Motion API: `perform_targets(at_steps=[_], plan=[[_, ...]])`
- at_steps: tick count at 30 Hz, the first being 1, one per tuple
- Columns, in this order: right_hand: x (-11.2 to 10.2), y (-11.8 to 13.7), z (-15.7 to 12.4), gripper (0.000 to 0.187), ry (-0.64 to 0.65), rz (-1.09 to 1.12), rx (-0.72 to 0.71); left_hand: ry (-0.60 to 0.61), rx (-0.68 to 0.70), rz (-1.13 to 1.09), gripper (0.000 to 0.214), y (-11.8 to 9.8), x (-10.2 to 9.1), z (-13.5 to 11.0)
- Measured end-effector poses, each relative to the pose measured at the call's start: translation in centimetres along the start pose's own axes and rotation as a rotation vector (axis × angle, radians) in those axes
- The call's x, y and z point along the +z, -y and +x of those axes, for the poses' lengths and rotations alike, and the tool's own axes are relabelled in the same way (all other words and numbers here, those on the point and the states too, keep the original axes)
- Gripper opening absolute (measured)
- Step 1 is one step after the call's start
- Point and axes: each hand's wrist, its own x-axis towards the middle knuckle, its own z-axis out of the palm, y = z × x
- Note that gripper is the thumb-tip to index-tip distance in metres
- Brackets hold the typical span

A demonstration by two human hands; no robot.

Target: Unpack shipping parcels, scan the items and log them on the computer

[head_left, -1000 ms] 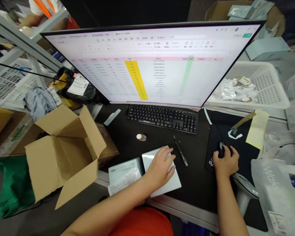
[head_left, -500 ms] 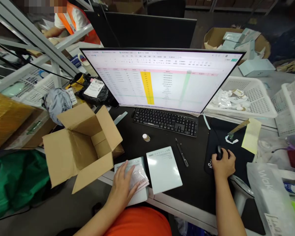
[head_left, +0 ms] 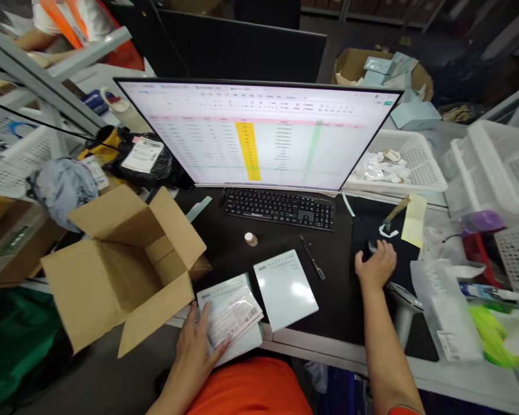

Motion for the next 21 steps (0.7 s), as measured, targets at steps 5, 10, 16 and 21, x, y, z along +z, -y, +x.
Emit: perform_targets(at_steps=[5,10,16,21], plan=[[1.2,7.9,2.1,0.049,0.163,0.233,-0.191,-0.007,0.044,-0.021,0.089,-0.2,1.1,0.4],[3.3,11.7,3.5,0.046,0.324,0.317,-0.247,0.026,0.053,-0.047,0.087,0.0,1.1,0.2],[4.1,12.2,3.9,0.048,0.343,0.272,-0.192,0.03,0.06,-0.107,0.085,0.5,0.9,-0.2],[4.0,13.5,3.6,0.047,0.341,0.225,-0.246,0.041,0.02,-0.11,0.085,0.3,0.6,-0.2]])
